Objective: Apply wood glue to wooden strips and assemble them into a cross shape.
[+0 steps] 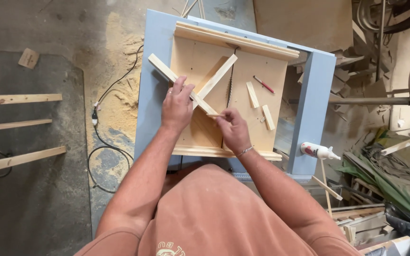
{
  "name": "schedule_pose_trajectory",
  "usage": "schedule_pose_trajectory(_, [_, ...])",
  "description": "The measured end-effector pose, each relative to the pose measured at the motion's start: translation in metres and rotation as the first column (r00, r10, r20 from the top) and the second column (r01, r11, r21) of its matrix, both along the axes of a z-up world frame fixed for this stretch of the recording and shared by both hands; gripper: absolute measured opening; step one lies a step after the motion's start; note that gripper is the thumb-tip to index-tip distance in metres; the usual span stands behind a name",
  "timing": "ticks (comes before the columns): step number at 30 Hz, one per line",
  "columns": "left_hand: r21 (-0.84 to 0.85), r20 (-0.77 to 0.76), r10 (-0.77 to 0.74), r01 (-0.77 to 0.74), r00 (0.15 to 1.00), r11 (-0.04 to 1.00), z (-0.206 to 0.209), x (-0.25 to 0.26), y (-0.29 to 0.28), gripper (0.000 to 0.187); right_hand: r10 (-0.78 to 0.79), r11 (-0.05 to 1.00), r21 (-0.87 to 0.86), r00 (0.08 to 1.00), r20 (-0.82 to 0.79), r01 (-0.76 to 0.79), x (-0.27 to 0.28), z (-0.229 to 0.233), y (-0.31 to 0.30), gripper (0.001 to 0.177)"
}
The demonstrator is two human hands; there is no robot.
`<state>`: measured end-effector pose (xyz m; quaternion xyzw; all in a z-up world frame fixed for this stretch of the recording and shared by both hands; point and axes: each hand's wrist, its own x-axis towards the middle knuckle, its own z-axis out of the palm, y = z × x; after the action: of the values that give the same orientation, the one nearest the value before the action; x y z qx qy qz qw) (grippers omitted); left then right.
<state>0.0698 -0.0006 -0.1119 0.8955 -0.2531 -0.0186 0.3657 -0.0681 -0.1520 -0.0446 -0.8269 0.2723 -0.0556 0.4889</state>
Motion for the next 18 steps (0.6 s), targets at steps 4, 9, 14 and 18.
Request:
schedule_pose_trajectory(4, [-0.016, 0.027, -0.020, 0.020, 0.999, 1.000, -0.005, 0.003, 0.000, 0.039, 0.260, 0.939, -0.271, 0.952, 0.160, -0.211, -0.008, -0.021, -0.007, 0.007])
schedule_pose_trajectory(9, [-0.038, 0.029, -0.030, 0.031, 0.999, 0.999, -0.011, 0.004, 0.001, 0.038, 0.519, 0.815, -0.423, 0.823, 0.231, -0.396, -0.013, -0.048, -0.006, 0.012])
schedule_pose_trajectory(14, [-0.027, 0.054, -0.057, 0.058, 0.997, 0.998, -0.010, 0.007, 0.003, 0.036, 0.490, 0.827, -0.419, 0.847, 0.207, -0.376, -0.009, -0.042, -0.009, 0.012])
schedule_pose_trajectory(18, [0.096, 0.086, -0.137, 0.129, 0.987, 0.987, 0.010, 0.012, 0.007, 0.038, 0.439, 0.863, -0.356, 0.881, 0.178, -0.358, -0.007, -0.032, -0.015, 0.009])
